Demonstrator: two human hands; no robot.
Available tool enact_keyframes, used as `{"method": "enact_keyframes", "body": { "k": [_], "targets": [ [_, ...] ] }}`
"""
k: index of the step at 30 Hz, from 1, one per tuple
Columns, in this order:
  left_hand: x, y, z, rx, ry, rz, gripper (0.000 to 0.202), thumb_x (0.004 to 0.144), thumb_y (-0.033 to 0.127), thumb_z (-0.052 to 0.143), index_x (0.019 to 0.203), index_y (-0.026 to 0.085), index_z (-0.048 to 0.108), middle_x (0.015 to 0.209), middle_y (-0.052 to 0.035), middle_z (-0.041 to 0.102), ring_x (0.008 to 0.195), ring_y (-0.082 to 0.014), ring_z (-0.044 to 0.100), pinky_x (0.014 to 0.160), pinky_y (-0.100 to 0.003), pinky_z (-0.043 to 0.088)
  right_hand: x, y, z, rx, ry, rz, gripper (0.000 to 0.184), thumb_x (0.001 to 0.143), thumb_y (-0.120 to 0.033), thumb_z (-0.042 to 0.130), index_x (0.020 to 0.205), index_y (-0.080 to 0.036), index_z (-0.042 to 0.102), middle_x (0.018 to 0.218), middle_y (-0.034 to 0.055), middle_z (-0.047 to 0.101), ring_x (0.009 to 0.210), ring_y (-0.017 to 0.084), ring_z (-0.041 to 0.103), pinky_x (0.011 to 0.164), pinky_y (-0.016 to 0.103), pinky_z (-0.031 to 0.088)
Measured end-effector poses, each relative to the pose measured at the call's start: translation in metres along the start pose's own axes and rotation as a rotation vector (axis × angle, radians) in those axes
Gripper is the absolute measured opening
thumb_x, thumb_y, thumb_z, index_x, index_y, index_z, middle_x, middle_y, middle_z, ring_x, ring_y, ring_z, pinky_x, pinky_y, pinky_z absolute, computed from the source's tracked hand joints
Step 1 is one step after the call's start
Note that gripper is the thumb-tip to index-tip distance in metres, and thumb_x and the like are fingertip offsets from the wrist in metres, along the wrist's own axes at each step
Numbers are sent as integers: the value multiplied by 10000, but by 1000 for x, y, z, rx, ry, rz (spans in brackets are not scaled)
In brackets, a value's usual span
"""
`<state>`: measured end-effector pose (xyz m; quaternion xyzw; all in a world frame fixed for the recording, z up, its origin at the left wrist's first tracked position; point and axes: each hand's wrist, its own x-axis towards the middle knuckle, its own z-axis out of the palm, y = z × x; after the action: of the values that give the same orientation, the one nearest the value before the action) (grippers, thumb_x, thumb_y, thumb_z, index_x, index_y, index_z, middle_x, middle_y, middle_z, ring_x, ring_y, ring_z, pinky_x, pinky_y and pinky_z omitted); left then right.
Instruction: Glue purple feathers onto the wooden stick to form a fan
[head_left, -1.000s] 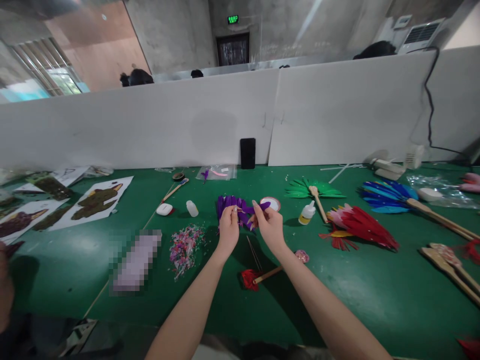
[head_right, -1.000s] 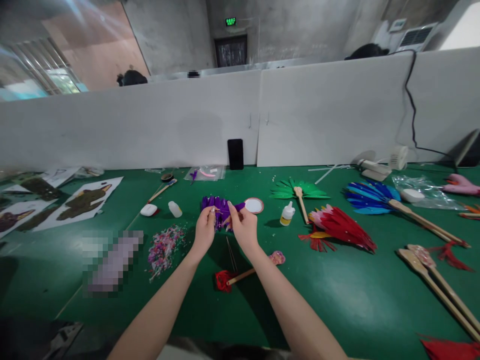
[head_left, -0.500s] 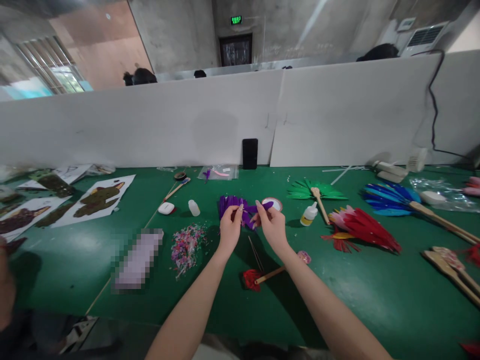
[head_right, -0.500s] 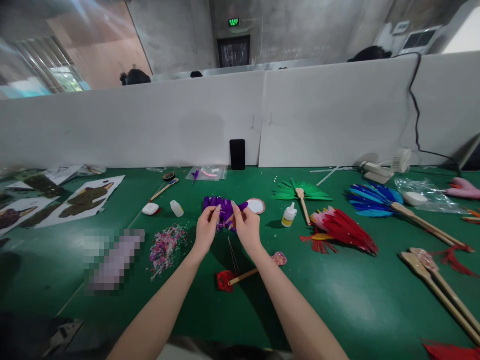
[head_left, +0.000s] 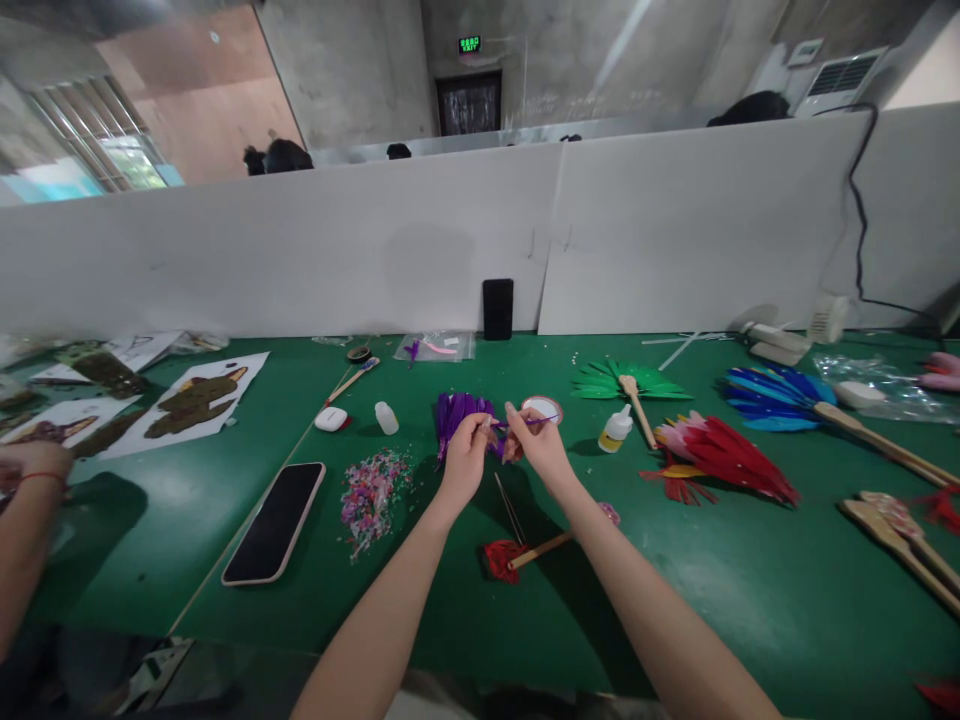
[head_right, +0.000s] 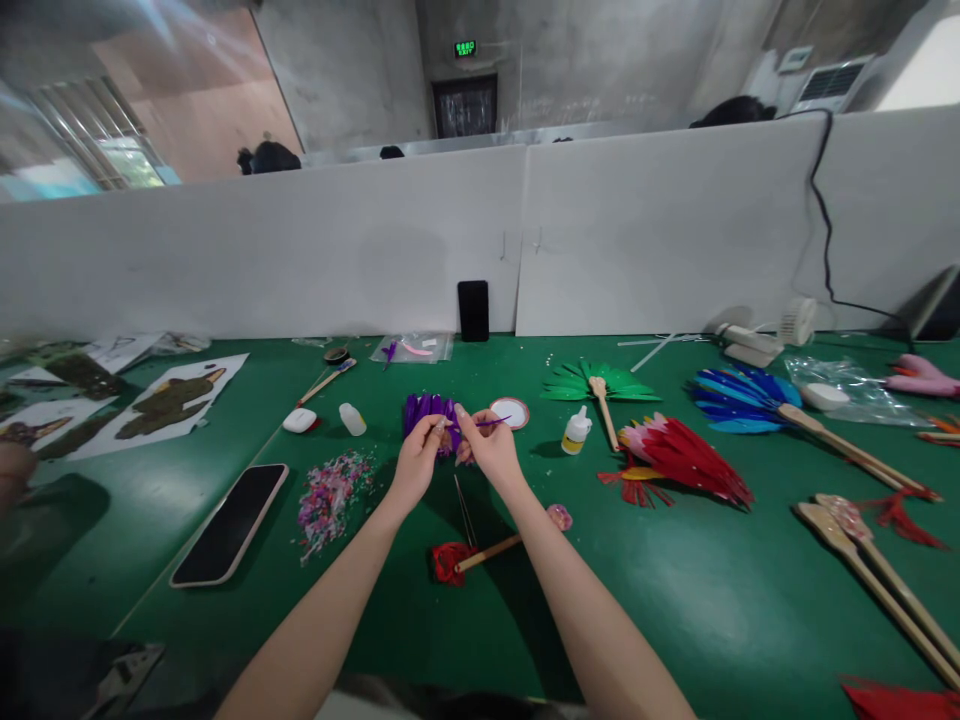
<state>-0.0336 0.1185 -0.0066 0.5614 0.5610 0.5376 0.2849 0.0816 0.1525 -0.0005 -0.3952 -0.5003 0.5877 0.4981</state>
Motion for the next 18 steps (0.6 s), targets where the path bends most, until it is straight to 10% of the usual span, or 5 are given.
{"method": "enact_keyframes", "body": {
  "k": [6,18],
  "targets": [
    [-2,1,0,54,2,86,257,855,373,442,906,178,602,812,-35,607,727,-140,561,699,-260,443,-1,-3,-6,69,-99,155,537,729,-681,442,482,-204,444,325,-26,469,282,106,469,313,209,373],
    [1,-4,0,129,31,56,253,829,388,482,861,156,577,785,-33,597,692,-134,550,645,-248,424,-7,-1,-1,-43,-2,-199,442,774,-567,506,512,-214,464,364,-51,455,321,98,423,367,226,366]
  ]
}}
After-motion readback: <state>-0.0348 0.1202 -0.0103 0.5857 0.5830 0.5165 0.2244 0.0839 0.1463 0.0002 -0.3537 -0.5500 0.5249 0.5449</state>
